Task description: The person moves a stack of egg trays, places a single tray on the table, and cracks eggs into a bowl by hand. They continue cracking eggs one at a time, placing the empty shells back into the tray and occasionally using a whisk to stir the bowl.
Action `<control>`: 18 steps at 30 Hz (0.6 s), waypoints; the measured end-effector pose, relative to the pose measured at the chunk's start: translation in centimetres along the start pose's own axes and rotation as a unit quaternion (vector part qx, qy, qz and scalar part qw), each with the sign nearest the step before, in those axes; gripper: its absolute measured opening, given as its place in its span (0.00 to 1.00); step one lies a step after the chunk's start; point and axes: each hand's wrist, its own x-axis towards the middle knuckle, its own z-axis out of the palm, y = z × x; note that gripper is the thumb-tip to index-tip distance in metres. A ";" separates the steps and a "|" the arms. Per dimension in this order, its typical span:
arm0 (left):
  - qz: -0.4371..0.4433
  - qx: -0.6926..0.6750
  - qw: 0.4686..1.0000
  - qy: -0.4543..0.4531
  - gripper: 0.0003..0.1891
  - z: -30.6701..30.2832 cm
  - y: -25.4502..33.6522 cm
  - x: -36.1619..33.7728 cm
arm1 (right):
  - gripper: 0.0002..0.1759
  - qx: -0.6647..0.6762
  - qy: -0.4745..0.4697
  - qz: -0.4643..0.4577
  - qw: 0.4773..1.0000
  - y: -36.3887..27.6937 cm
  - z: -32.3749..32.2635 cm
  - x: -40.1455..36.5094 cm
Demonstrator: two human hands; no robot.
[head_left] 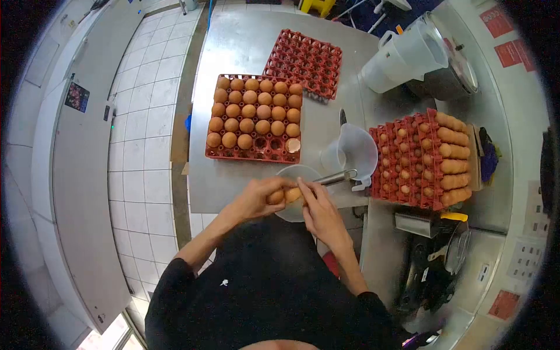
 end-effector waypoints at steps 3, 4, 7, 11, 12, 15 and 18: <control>0.017 0.014 1.000 0.004 0.26 -0.4 -0.2 0.2 | 0.36 -0.063 -0.014 0.003 0.998 0.2 -0.3 0.9; 0.026 0.022 0.999 0.018 0.25 -0.2 -0.2 0.0 | 0.36 -0.055 -0.018 0.002 0.998 0.0 -0.5 1.0; 0.019 0.012 0.998 0.057 0.24 -0.2 -0.5 -0.1 | 0.37 -0.036 -0.026 -0.003 0.999 -0.4 -0.8 1.9; -0.031 -0.019 0.986 0.162 0.21 -1.2 -0.7 1.6 | 0.36 -0.012 0.013 -0.047 0.999 -1.0 -0.8 6.2; -0.022 -0.010 0.986 0.167 0.21 -1.6 -1.2 2.4 | 0.36 -0.013 0.021 -0.058 0.998 -0.9 -0.7 7.7; -0.055 0.067 0.974 0.210 0.24 -3.0 -4.5 4.5 | 0.33 -0.082 -0.005 -0.033 0.996 1.8 1.4 12.7; -0.121 0.217 0.950 0.188 0.23 -3.2 -8.0 4.1 | 0.35 -0.216 0.038 -0.022 0.975 3.7 4.5 14.3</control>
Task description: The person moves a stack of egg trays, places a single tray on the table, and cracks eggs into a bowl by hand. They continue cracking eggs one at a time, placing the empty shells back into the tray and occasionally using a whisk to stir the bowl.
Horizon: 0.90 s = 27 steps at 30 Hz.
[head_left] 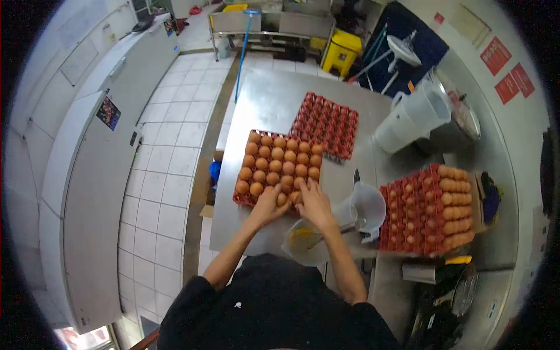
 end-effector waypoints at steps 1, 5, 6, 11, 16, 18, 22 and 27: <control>0.028 -0.070 0.997 0.030 0.23 -0.5 0.2 -0.1 | 0.38 0.029 -0.053 0.015 0.998 -0.2 0.1 0.9; -0.092 -0.131 0.987 0.031 0.21 -3.4 1.4 -3.4 | 0.33 0.108 -0.056 -0.015 0.992 -3.7 1.0 3.2; -0.122 -0.162 0.976 0.080 0.21 -3.3 0.6 -4.3 | 0.33 0.128 -0.077 -0.057 0.987 -4.2 1.8 4.1; -0.187 -0.167 0.942 0.222 0.23 -3.3 -2.0 -8.1 | 0.36 0.071 -0.132 -0.108 0.983 -5.8 6.3 5.4; -0.208 -0.225 0.931 0.199 0.21 -2.8 -3.0 -9.9 | 0.32 0.026 -0.130 -0.109 0.985 -5.5 8.2 6.5; -0.204 -0.263 0.926 0.180 0.20 -2.4 -3.5 -10.2 | 0.31 0.081 -0.113 -0.052 0.989 -5.5 7.4 6.5; -0.075 -0.122 0.969 0.203 0.21 -2.7 -2.0 -8.4 | 0.24 0.221 0.122 -0.049 0.966 -3.4 3.3 4.4; -0.003 -0.269 0.922 0.279 0.27 -6.0 8.2 -6.2 | 0.21 0.761 0.052 0.170 0.624 -4.2 -4.0 -2.9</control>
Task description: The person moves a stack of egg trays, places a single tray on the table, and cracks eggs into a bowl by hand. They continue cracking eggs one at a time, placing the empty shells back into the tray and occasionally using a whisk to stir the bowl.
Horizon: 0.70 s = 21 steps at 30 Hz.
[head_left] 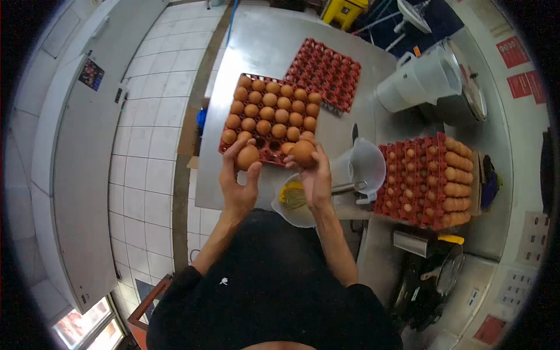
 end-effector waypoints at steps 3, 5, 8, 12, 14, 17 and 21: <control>0.166 0.035 0.984 -0.062 0.29 2.9 -0.1 -1.6 | 0.26 0.122 0.034 0.026 0.992 1.1 -1.1 -3.4; 0.175 0.036 0.976 -0.125 0.29 5.1 0.2 -2.2 | 0.24 0.165 0.178 0.100 0.965 1.6 -0.3 -5.4; 0.137 0.009 0.983 -0.121 0.28 6.2 -0.5 -3.2 | 0.24 0.168 0.182 0.071 0.966 1.3 -1.0 -6.6; 0.097 0.025 0.970 -0.222 0.28 6.4 -0.9 -4.2 | 0.24 0.158 0.179 0.032 0.971 2.2 -1.8 -7.9; 0.062 -0.003 0.981 -0.185 0.28 6.4 -0.6 -4.6 | 0.23 0.154 0.180 0.035 0.971 2.4 -2.5 -8.4; 0.079 0.021 0.976 -0.202 0.26 6.6 -1.0 -4.9 | 0.22 0.154 0.195 0.035 0.968 3.2 -2.5 -8.9; -0.035 -0.040 0.965 -0.255 0.21 5.8 -1.0 -4.2 | 0.20 0.018 0.178 0.014 0.984 3.0 -4.1 -9.6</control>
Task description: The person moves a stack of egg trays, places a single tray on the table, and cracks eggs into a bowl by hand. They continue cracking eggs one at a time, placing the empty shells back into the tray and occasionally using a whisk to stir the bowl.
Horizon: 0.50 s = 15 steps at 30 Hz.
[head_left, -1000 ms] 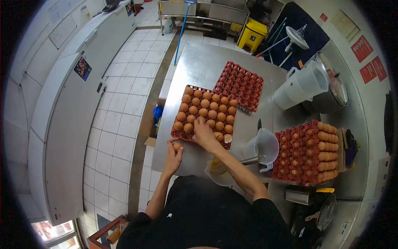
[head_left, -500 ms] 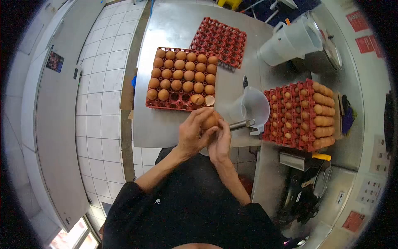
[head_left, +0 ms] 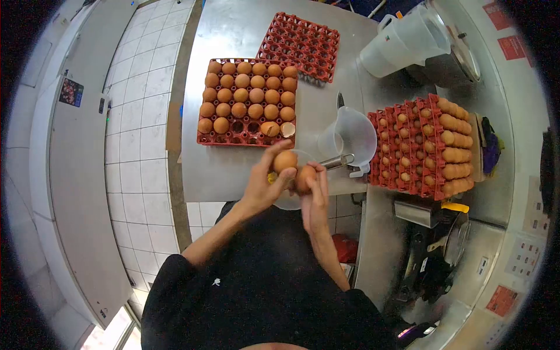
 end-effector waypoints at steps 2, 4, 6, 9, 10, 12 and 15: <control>-0.173 -0.243 0.953 -0.050 0.19 -0.7 -0.7 0.1 | 0.20 -0.035 -0.029 -0.003 0.999 -0.8 -1.3 0.3; -0.223 -0.220 0.946 -0.089 0.19 -1.3 -2.7 0.0 | 0.21 -0.323 -0.071 -0.105 0.938 -1.2 -1.7 0.6; -0.264 -0.226 0.920 -0.181 0.21 -1.5 -3.1 0.2 | 0.25 -0.367 -0.065 -0.114 0.921 -3.4 -0.4 0.5; -0.238 -0.168 0.927 -0.236 0.25 -2.3 -1.8 0.7 | 0.26 -0.414 -0.112 -0.098 0.898 -4.3 -0.8 1.0; -0.236 -0.168 0.928 -0.233 0.25 -2.4 -1.3 0.8 | 0.27 -0.426 -0.116 -0.124 0.888 -4.5 -0.8 1.1; -0.116 -0.101 0.966 -0.209 0.27 -2.2 -0.5 0.7 | 0.27 -0.439 -0.124 -0.150 0.877 -4.6 -1.1 1.0; -0.116 -0.046 0.967 -0.220 0.25 -2.6 -0.5 0.8 | 0.27 -0.455 -0.105 -0.123 0.876 -3.8 -1.6 0.8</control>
